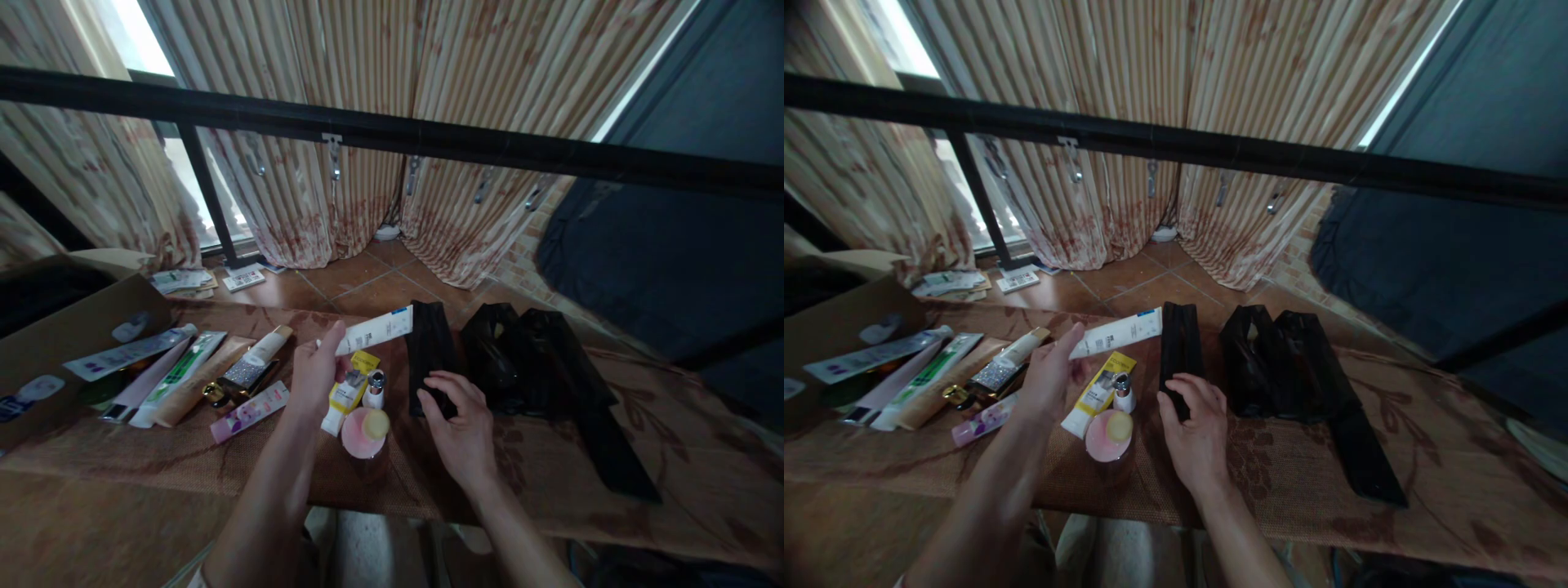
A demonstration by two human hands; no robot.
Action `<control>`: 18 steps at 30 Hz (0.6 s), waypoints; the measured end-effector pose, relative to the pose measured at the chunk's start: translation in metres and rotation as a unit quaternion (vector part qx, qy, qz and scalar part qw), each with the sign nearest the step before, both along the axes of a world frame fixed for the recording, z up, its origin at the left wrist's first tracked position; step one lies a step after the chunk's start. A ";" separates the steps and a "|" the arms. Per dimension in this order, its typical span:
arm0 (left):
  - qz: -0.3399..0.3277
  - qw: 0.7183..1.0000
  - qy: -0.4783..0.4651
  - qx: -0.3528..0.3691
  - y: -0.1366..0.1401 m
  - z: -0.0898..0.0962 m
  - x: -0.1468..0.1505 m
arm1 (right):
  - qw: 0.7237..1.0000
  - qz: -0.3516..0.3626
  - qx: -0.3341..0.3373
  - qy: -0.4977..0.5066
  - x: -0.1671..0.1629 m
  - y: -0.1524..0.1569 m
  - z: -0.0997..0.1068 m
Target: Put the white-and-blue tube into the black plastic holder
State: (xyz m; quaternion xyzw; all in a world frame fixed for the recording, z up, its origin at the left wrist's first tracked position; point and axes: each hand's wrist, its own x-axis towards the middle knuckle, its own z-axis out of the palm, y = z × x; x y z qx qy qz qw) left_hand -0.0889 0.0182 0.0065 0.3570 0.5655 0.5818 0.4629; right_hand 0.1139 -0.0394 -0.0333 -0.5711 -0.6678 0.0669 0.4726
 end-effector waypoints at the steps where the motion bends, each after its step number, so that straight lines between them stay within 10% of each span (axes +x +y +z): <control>1: -0.008 1.000 -0.025 -0.006 0.000 0.000 -0.001 | 1.000 0.000 0.000 0.001 0.000 0.000 0.000; 18: -0.076 0.963 -0.240 -0.098 -0.004 0.016 0.000 | 1.000 0.004 -0.004 0.000 0.000 0.001 -0.001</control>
